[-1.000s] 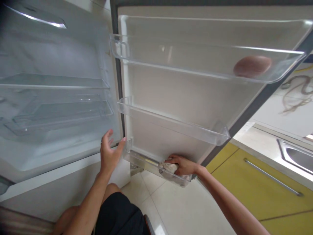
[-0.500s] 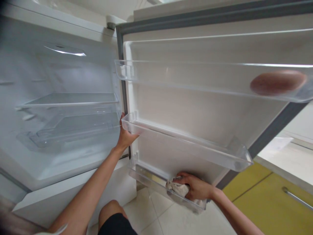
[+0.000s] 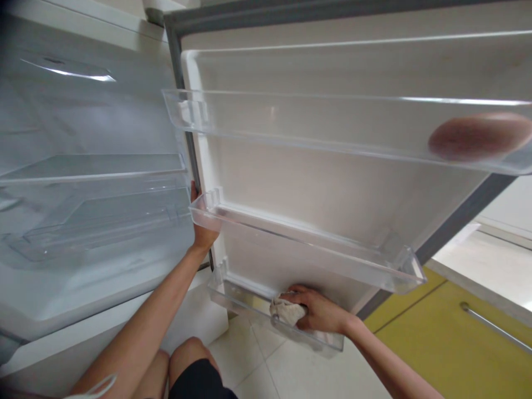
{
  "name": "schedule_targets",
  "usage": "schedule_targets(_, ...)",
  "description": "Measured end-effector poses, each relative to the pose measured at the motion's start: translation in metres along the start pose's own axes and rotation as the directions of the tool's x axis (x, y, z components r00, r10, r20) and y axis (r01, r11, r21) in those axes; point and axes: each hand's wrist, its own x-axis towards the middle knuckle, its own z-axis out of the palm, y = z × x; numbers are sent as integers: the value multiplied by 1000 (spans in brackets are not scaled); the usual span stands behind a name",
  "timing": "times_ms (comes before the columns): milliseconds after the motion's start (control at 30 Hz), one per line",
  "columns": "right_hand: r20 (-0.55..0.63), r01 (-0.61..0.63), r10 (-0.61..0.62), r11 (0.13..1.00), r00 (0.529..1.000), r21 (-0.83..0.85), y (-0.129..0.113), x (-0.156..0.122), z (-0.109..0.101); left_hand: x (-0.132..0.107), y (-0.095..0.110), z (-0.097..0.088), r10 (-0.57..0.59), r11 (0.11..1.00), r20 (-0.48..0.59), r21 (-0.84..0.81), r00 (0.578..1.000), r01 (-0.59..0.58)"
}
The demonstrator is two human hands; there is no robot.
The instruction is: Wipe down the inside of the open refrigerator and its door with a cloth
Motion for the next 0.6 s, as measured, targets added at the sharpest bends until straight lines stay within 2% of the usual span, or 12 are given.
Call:
schedule_targets(100,-136,20,-17,1000,990,20,-19,19,15,1,4,0,-40,999,6,-1,999,40)
schedule_targets(167,-247,51,-43,998,968,27,-37,38,28,2,5,1,-61,998,15,-5,998,62)
schedule_targets(267,-393,88,-84,996,916,-9,-64,68,46,2,3,2,-62,998,12,-15,998,62)
schedule_targets(333,-480,110,-142,990,866,-93,-83,85,58,0,1,4,-34,999,7,-25,999,34)
schedule_targets(400,-553,137,-257,959,793,-250,-101,97,70,0,-1,6,4,999,3,-36,1000,-4)
schedule_targets(467,-588,135,-406,883,700,-449,-120,105,83,-1,-2,8,30,999,-4,-44,1000,-30)
schedule_targets(600,-523,76,-687,638,505,-766,-149,112,114,0,-4,11,36,997,-10,-61,999,-37)
